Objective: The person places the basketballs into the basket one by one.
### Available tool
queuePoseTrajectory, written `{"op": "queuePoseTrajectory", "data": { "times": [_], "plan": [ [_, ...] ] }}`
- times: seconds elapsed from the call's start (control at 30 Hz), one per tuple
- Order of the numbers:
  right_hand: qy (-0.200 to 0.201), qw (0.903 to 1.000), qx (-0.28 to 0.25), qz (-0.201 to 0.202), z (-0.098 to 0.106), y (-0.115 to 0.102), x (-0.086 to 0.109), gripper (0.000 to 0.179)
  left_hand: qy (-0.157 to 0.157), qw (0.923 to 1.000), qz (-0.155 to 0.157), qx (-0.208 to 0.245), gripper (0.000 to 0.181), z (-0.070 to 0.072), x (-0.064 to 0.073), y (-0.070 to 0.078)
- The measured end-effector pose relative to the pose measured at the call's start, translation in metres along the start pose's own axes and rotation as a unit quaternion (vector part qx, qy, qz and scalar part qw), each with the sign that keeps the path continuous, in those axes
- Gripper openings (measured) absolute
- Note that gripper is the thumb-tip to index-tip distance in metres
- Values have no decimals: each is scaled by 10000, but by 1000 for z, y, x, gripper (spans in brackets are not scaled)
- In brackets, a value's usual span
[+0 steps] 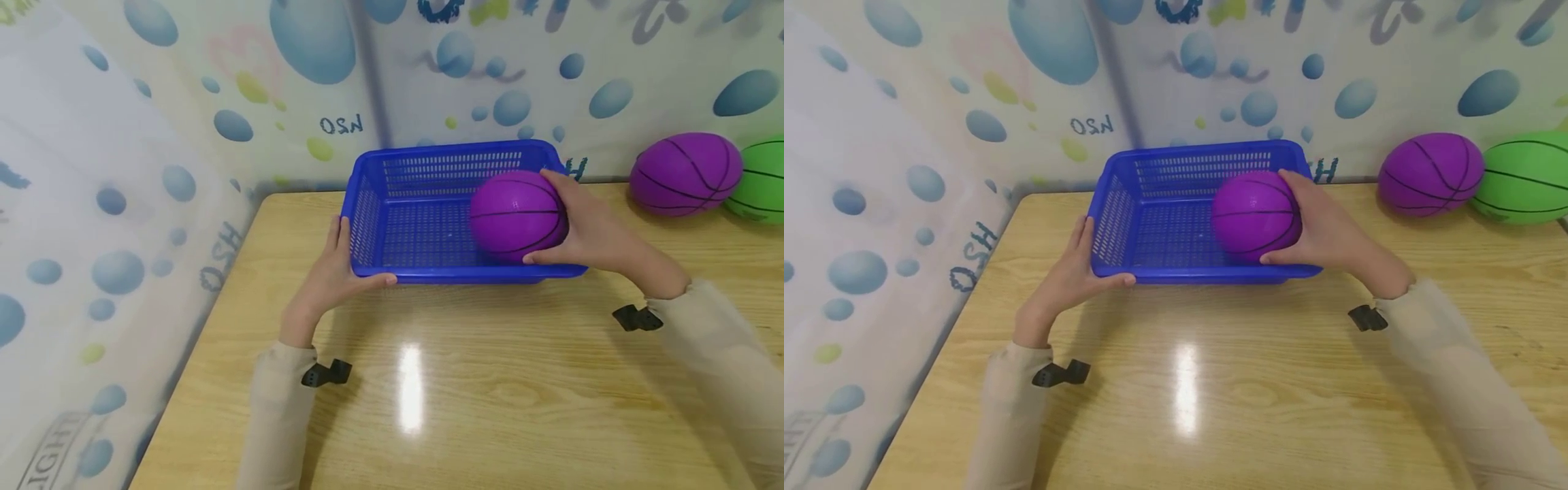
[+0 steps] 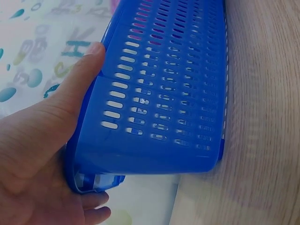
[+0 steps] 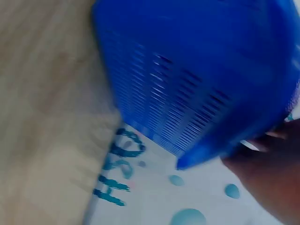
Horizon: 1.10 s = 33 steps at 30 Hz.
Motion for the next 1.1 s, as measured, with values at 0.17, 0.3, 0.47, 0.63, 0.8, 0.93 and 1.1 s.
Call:
{"op": "queuePoseTrajectory", "data": {
  "times": [0.17, 0.3, 0.47, 0.63, 0.8, 0.93, 1.1],
  "plan": [
    [-291, 9990, 300, 131, -9, 7, 4, 108, -20, 9999, -121, 64, 130, -5, -5, 9],
    [-260, 9983, 480, 181, -5, 11, 8, 107, 41, 9998, -162, 122, 129, -8, -6, 16],
    [-268, 9977, 619, -17, -1, 15, 14, 106, 229, 9992, -280, 188, 129, -14, -7, 22],
    [-392, 9982, 377, -234, -4, 20, 14, 88, 316, 9992, -146, 178, 132, -15, -4, 15],
    [121, 9971, -519, -544, 10, 31, 22, 60, 260, 9995, -113, 144, 132, -16, -1, 11],
    [822, 9919, -228, -939, 40, 60, 34, 57, 265, 9993, -188, 170, 132, -16, -3, 14],
    [1426, 9733, 420, -1748, 83, 103, 55, 68, 230, 9991, -296, 195, 132, -19, -8, 22]
  ]
}}
Point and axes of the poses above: each hand's wrist, its own x-axis away from the middle knuckle, its own z-axis out of the back of the hand, y = z × x, the point moved 5 cm from there along -x, towards the middle knuckle, and after that the axes turned 1 degree about -x, right-handed, at the moved point
